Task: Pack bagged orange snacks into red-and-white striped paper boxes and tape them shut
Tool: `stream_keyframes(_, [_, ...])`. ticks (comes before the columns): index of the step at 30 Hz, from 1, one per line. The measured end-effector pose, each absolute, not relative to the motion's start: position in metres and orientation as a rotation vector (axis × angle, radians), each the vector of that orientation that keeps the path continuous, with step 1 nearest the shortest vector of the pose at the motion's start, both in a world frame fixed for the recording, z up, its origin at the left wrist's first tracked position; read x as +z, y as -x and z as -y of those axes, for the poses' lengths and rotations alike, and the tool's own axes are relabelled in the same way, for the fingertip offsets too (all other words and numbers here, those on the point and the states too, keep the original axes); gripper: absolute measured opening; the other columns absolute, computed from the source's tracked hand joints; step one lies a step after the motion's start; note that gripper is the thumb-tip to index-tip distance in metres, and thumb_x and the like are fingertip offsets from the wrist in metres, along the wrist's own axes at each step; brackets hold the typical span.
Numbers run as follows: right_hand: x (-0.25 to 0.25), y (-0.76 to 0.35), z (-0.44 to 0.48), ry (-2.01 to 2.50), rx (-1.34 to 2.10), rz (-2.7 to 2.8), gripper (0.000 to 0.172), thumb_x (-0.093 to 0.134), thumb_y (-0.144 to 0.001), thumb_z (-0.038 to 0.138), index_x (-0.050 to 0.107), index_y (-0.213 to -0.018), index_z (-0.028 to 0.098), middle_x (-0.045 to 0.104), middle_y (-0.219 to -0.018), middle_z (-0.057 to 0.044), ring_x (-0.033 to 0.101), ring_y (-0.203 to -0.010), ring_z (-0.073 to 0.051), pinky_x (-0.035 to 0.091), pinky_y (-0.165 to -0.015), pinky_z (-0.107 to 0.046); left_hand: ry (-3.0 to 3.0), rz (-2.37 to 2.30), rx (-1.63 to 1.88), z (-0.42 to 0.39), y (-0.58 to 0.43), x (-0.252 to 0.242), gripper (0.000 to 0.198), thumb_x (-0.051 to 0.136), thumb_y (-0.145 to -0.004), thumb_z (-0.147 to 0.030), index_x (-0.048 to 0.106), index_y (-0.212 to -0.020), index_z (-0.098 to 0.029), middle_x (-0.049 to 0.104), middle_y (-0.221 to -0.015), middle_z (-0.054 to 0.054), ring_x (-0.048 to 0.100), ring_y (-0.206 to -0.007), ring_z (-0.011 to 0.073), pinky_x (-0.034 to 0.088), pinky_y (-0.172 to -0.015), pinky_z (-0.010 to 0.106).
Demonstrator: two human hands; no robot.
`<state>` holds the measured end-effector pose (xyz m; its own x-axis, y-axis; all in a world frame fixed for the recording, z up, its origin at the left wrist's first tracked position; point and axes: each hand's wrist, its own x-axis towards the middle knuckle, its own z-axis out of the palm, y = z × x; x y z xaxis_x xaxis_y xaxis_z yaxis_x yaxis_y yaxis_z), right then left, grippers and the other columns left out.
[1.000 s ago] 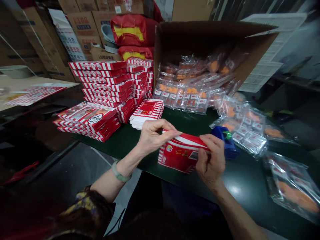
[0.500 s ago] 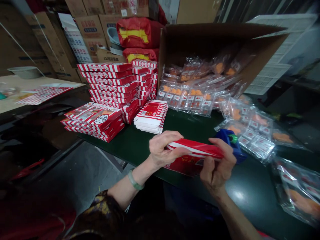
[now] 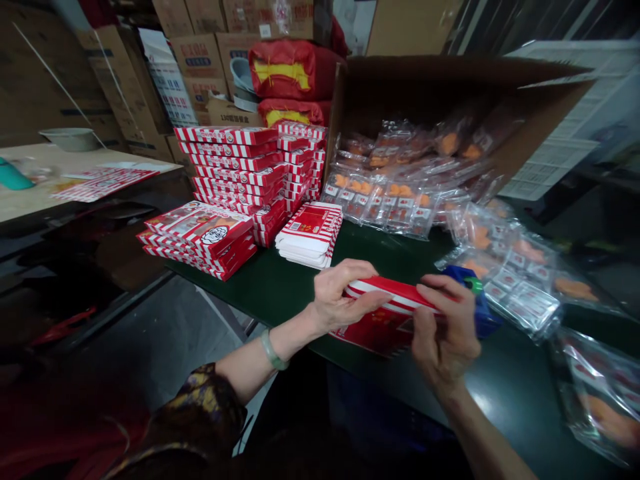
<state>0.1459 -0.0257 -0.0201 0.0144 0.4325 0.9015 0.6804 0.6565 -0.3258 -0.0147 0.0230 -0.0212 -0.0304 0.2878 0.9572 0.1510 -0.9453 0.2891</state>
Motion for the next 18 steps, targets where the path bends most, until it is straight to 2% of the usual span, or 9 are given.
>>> stream_keyframes(2, [0.007,-0.148,0.027,1.023,-0.337,1.725,0.005,0.061,-0.083,0.027,0.063,-0.084,0.022,0.054,-0.117,-0.011,0.051,-0.109,-0.03,0.042,-0.089,-0.05,-2.083,-0.481,2.078,-0.02,0.013,-0.02,0.024,0.071,-0.073,-0.022,0.056,-0.092,-0.017,0.068,-0.081,0.005,0.066,-0.071,0.0138,0.054,-0.063,0.024])
stream_keyframes(3, [0.021,-0.149,0.025,1.033,-0.35,1.813,0.009,0.064,-0.08,0.029,0.062,-0.077,0.022,0.057,-0.113,-0.01,0.052,-0.107,-0.03,0.042,-0.089,-0.049,-2.051,-0.497,2.04,-0.017,0.012,-0.02,0.021,0.068,-0.075,-0.021,0.056,-0.092,-0.017,0.067,-0.082,0.005,0.065,-0.071,0.0137,0.053,-0.064,0.025])
stream_keyframes(6, [0.054,-0.149,0.013,0.99,-0.031,2.179,0.016,0.063,-0.082,0.035,0.061,-0.074,0.021,0.064,-0.089,-0.005,0.06,-0.08,-0.019,0.049,-0.072,-0.034,-1.93,-0.612,1.873,-0.007,0.011,-0.017,0.009,0.053,-0.084,-0.019,0.055,-0.093,-0.018,0.065,-0.087,0.006,0.063,-0.076,0.0144,0.051,-0.07,0.028])
stream_keyframes(8, [0.064,-0.149,0.004,0.958,0.234,2.313,0.017,0.06,-0.085,0.035,0.062,-0.076,0.021,0.064,-0.076,-0.001,0.059,-0.066,-0.013,0.047,-0.06,-0.026,-1.87,-0.664,1.789,-0.001,0.01,-0.016,0.012,0.046,-0.087,-0.02,0.055,-0.095,-0.019,0.063,-0.091,0.006,0.061,-0.082,0.0161,0.05,-0.076,0.03])
stream_keyframes(11, [0.065,-0.151,-0.004,0.905,0.297,2.353,0.013,0.057,-0.088,0.031,0.066,-0.087,0.022,0.065,-0.078,-0.001,0.06,-0.068,-0.012,0.047,-0.062,-0.024,-1.737,-0.704,1.758,0.006,0.005,-0.015,0.016,0.046,-0.083,-0.017,0.052,-0.098,-0.02,0.06,-0.095,0.006,0.059,-0.085,0.0168,0.048,-0.078,0.031])
stream_keyframes(15, [0.058,-0.157,-0.003,0.881,0.204,2.455,0.028,0.048,-0.092,0.023,0.064,-0.114,0.028,0.064,-0.091,-0.003,0.061,-0.078,-0.012,0.048,-0.068,-0.024,-1.422,-0.715,1.886,0.01,-0.005,-0.012,0.026,0.047,-0.072,-0.008,0.047,-0.095,-0.02,0.057,-0.099,0.006,0.056,-0.088,0.0172,0.047,-0.078,0.031])
stream_keyframes(18, [0.055,-0.161,-0.001,0.846,0.101,2.509,0.034,0.045,-0.092,0.019,0.061,-0.12,0.031,0.062,-0.097,-0.004,0.061,-0.078,-0.011,0.048,-0.067,-0.023,-1.342,-0.715,1.97,0.009,-0.009,-0.01,0.026,0.048,-0.065,-0.004,0.049,-0.087,-0.019,0.054,-0.096,0.006,0.053,-0.091,0.0176,0.046,-0.08,0.031])
